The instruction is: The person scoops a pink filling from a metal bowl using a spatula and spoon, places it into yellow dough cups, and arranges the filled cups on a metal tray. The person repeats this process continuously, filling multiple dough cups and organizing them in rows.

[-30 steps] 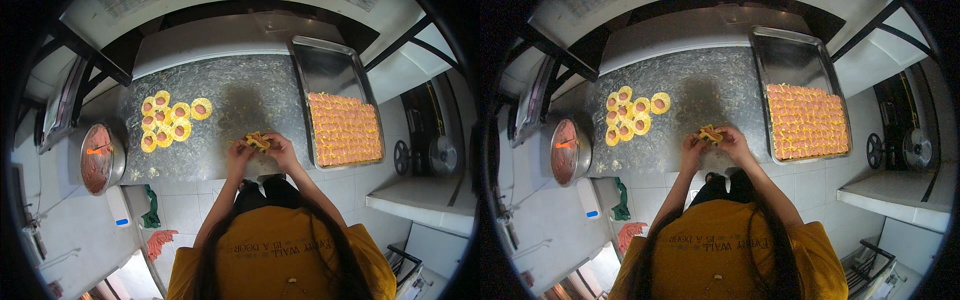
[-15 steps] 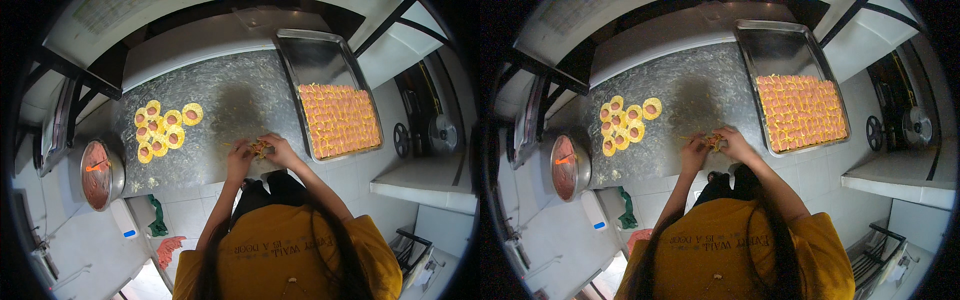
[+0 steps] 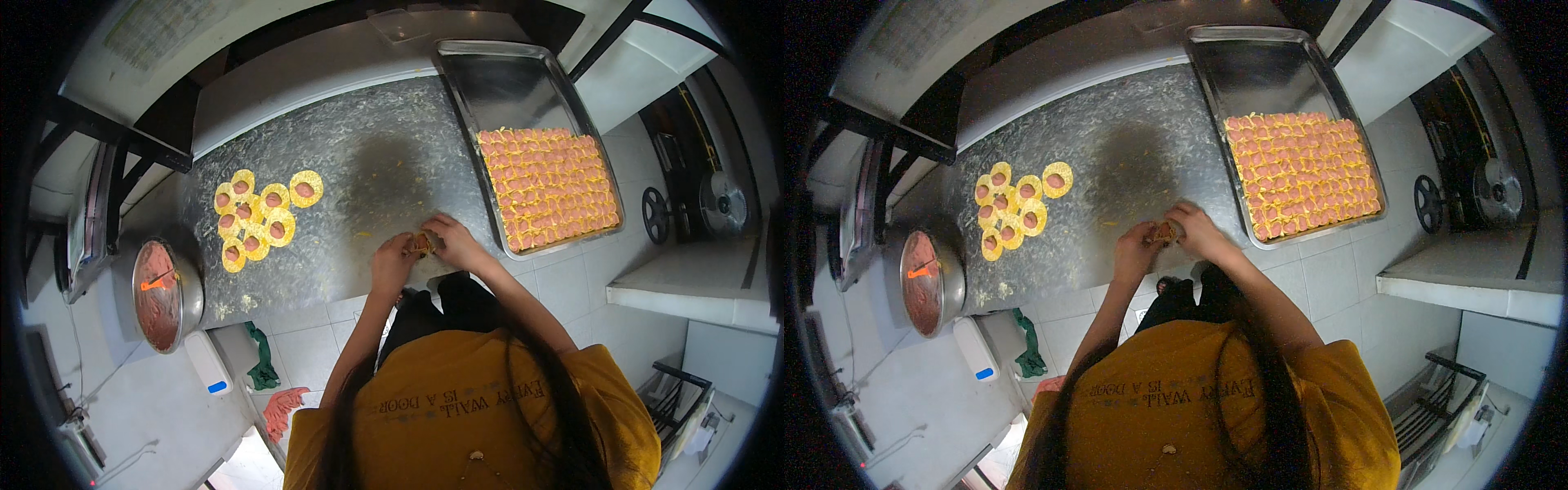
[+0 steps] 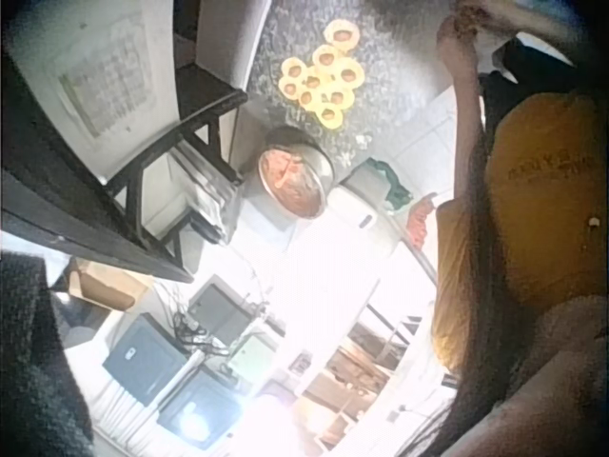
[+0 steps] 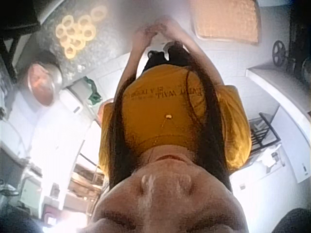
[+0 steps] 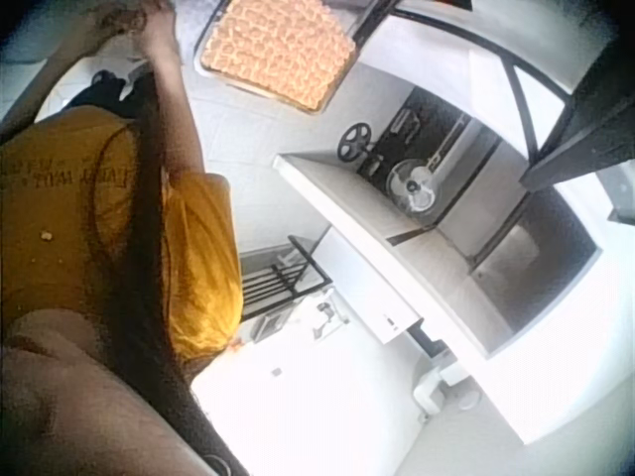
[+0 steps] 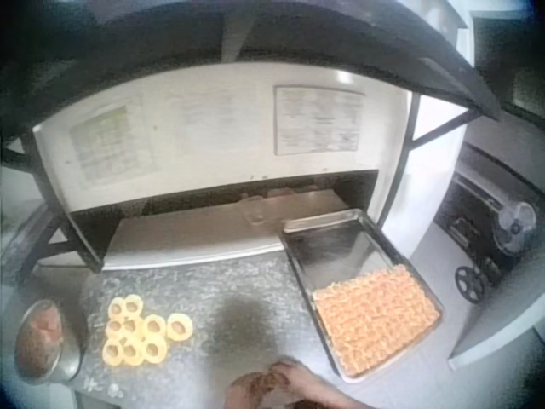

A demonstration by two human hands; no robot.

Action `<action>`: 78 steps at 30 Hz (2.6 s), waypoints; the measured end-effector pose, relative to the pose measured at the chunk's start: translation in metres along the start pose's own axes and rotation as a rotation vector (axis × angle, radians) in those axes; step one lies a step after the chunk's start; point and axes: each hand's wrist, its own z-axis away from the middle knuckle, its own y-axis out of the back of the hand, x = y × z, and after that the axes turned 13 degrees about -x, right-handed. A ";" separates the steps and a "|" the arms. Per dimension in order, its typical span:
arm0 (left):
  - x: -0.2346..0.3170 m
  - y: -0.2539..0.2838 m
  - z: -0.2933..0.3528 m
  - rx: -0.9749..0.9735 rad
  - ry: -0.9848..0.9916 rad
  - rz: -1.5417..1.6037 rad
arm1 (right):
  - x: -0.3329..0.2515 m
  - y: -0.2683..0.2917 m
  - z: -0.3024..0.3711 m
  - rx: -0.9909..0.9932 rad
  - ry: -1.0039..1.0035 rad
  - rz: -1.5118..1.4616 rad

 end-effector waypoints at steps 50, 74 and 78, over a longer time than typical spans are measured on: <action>0.009 0.008 -0.016 -0.108 -0.061 0.055 | 0.003 -0.014 -0.003 -0.025 -0.088 0.063; 0.002 0.003 -0.010 -0.122 0.007 0.038 | -0.010 -0.005 -0.003 0.040 -0.006 -0.015; -0.001 -0.001 -0.008 -0.047 -0.007 -0.016 | -0.016 -0.006 -0.002 0.112 -0.105 0.015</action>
